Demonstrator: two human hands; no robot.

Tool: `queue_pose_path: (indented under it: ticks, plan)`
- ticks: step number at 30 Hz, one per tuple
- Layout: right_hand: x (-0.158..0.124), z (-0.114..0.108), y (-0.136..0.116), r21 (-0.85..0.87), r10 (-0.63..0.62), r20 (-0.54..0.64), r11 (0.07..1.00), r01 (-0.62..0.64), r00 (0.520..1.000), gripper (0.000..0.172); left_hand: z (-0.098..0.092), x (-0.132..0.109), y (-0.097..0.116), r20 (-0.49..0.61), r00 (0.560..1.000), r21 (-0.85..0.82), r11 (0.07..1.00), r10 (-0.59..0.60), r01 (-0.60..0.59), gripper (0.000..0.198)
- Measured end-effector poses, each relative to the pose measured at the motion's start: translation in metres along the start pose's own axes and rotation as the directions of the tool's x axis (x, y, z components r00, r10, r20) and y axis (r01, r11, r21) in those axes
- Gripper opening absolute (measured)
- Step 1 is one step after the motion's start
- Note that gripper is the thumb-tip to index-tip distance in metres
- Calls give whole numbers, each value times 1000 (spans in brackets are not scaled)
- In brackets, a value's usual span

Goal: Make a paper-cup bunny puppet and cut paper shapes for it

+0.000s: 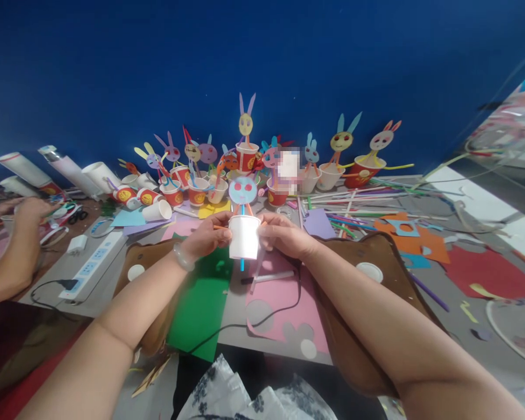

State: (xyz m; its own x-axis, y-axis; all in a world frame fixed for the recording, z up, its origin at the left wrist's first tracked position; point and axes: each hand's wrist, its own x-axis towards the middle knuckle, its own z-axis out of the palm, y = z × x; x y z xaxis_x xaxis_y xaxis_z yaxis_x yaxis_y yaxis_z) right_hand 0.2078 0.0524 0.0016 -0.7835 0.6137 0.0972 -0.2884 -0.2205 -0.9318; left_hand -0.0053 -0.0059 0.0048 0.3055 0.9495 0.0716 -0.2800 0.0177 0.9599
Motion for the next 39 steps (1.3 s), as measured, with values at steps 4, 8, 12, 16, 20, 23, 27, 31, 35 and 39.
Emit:
queue_pose_path:
  ticks: [4, 8, 12, 16, 20, 23, 27, 31, 35, 39]
  plan:
    - [1, 2, 2, -41, -34, -32, 999, 33, 999, 23, 0, 2, -1, -30, 999, 15, 1000, -17, 18, 50]
    - [1, 3, 3, -61, -59, -103, 997, 53, 993, 24, 1, 2, 0, -23, 1000, 51, 999, -7, 8, 48]
    - [2, 1, 3, -67, -58, -146, 997, 49, 988, 33, 0, 2, 0, -31, 999, 79, 997, 26, -23, 44]
    - [2, 3, 1, -72, -64, -172, 996, 52, 983, 42, -1, 4, 0, -68, 995, 96, 993, 74, -67, 42]
    - [3, 5, 0, -117, -79, -192, 992, 57, 978, 48, -3, 6, -2, -103, 989, 124, 988, 106, -93, 45]
    - [4, 3, 1, -155, -95, -245, 986, 58, 965, 46, -6, 6, -4, -159, 982, 134, 987, 105, -83, 45]
    - [7, -1, 4, -191, -149, -383, 978, 79, 911, 38, -8, 8, -4, -270, 954, 150, 985, 127, -89, 45]
    - [11, -2, 3, -250, -216, -524, 964, 93, 824, 29, -9, 10, -3, -356, 917, 155, 980, 177, -129, 48]
    - [9, 3, 2, -399, -278, -532, 915, 53, 800, 18, -9, 11, -1, -417, 895, 83, 987, 159, -137, 52]
    - [3, 10, 4, -675, -340, -363, 738, 6, 867, 15, -8, 11, 4, -463, 874, 7, 986, 151, -167, 54]
